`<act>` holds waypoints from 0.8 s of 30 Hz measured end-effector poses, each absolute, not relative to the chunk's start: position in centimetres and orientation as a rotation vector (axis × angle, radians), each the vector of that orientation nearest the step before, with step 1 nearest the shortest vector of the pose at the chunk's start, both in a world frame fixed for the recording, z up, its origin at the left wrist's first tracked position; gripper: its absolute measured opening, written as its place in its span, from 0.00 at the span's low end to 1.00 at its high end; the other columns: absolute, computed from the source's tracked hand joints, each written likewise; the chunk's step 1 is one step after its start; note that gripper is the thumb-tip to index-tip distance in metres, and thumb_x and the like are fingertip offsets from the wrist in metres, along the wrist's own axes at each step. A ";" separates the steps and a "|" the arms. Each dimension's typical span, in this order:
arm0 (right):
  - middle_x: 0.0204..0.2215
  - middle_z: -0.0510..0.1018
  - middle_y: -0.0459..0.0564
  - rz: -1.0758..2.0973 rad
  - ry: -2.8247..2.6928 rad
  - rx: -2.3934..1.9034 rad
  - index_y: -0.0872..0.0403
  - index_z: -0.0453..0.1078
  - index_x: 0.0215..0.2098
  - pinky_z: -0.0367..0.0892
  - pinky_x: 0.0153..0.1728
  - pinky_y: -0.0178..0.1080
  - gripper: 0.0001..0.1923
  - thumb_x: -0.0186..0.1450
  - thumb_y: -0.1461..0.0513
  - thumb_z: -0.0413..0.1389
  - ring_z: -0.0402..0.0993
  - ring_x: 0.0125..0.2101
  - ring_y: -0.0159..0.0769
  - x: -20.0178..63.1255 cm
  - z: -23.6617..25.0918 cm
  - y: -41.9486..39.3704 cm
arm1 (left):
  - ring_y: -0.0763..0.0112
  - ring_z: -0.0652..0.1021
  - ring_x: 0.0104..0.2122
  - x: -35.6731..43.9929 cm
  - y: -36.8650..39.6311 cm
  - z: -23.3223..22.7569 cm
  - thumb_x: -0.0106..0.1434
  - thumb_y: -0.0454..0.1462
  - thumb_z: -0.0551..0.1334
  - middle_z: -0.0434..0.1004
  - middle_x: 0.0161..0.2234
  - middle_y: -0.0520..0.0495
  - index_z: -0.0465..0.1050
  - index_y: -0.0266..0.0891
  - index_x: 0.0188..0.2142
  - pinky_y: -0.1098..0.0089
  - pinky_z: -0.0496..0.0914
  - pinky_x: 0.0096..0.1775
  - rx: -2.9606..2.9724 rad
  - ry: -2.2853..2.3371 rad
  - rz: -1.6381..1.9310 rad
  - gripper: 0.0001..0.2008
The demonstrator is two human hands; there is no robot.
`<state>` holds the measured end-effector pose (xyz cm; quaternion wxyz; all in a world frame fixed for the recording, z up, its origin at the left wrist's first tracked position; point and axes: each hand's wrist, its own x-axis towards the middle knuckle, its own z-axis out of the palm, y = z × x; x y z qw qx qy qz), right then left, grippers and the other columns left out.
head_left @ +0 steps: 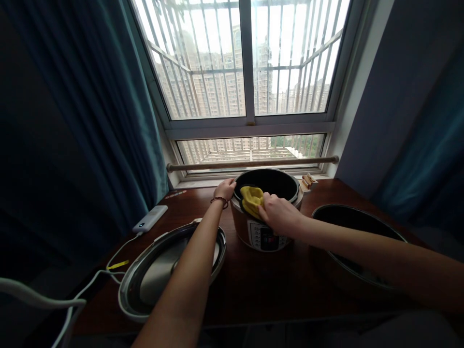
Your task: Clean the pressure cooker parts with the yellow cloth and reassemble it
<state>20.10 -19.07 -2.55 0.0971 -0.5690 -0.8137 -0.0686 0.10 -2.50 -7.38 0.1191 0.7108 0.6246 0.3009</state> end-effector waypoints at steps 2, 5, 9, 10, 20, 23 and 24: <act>0.35 0.72 0.59 -0.326 -2.491 -1.501 0.59 0.62 0.41 0.60 0.21 0.35 0.16 0.68 0.57 0.39 0.73 0.30 0.39 19.6 -3.5 -19.8 | 0.65 0.72 0.48 0.2 -2.5 -7.3 0.61 0.42 0.51 0.73 0.49 0.50 0.72 0.45 0.46 0.71 0.64 0.46 2.074 1.832 0.872 0.17; 0.35 0.70 0.58 -0.571 -2.610 -1.273 0.58 0.64 0.39 0.54 0.18 0.34 0.13 0.67 0.63 0.39 0.70 0.32 0.39 19.9 -4.8 -20.2 | 0.65 0.72 0.47 0.2 -2.6 -7.3 0.61 0.42 0.51 0.73 0.49 0.50 0.72 0.45 0.46 0.71 0.64 0.46 2.073 1.839 0.865 0.17; 0.34 0.69 0.55 -0.654 -2.635 -1.164 0.57 0.64 0.39 0.50 0.18 0.35 0.12 0.65 0.60 0.43 0.67 0.26 0.35 22.2 -5.7 -19.7 | 0.65 0.72 0.48 0.0 -2.5 -7.5 0.62 0.42 0.51 0.73 0.50 0.50 0.72 0.45 0.47 0.71 0.63 0.46 2.078 1.840 0.872 0.18; 0.34 0.69 0.54 -0.656 -2.632 -1.166 0.57 0.64 0.39 0.50 0.19 0.35 0.12 0.64 0.59 0.43 0.67 0.25 0.34 23.0 -5.8 -19.4 | 0.65 0.72 0.48 0.0 -2.5 -7.6 0.62 0.42 0.50 0.73 0.50 0.50 0.72 0.45 0.47 0.71 0.63 0.47 2.080 1.837 0.875 0.18; 0.35 0.72 0.54 -0.207 -2.453 -1.409 0.57 0.66 0.37 0.58 0.29 0.34 0.11 0.59 0.62 0.46 0.68 0.29 0.35 32.7 -6.3 -15.6 | 0.64 0.71 0.49 0.0 -2.3 -7.7 0.61 0.42 0.51 0.72 0.51 0.49 0.72 0.44 0.47 0.71 0.63 0.48 2.072 1.822 0.896 0.18; 0.32 0.75 0.54 0.110 -2.173 -1.577 0.56 0.67 0.34 0.59 0.31 0.33 0.12 0.62 0.61 0.43 0.70 0.32 0.37 33.7 -6.5 -14.2 | 0.65 0.71 0.49 0.0 -2.4 -7.7 0.61 0.42 0.51 0.72 0.51 0.50 0.72 0.45 0.47 0.71 0.62 0.48 2.065 1.827 0.899 0.18; 0.31 0.75 0.54 0.148 -2.109 -1.614 0.56 0.67 0.33 0.59 0.31 0.33 0.13 0.62 0.60 0.42 0.70 0.32 0.37 33.8 -6.7 -13.8 | 0.65 0.71 0.49 0.0 -2.4 -7.8 0.61 0.42 0.51 0.72 0.51 0.50 0.72 0.45 0.47 0.71 0.62 0.48 2.064 1.829 0.901 0.18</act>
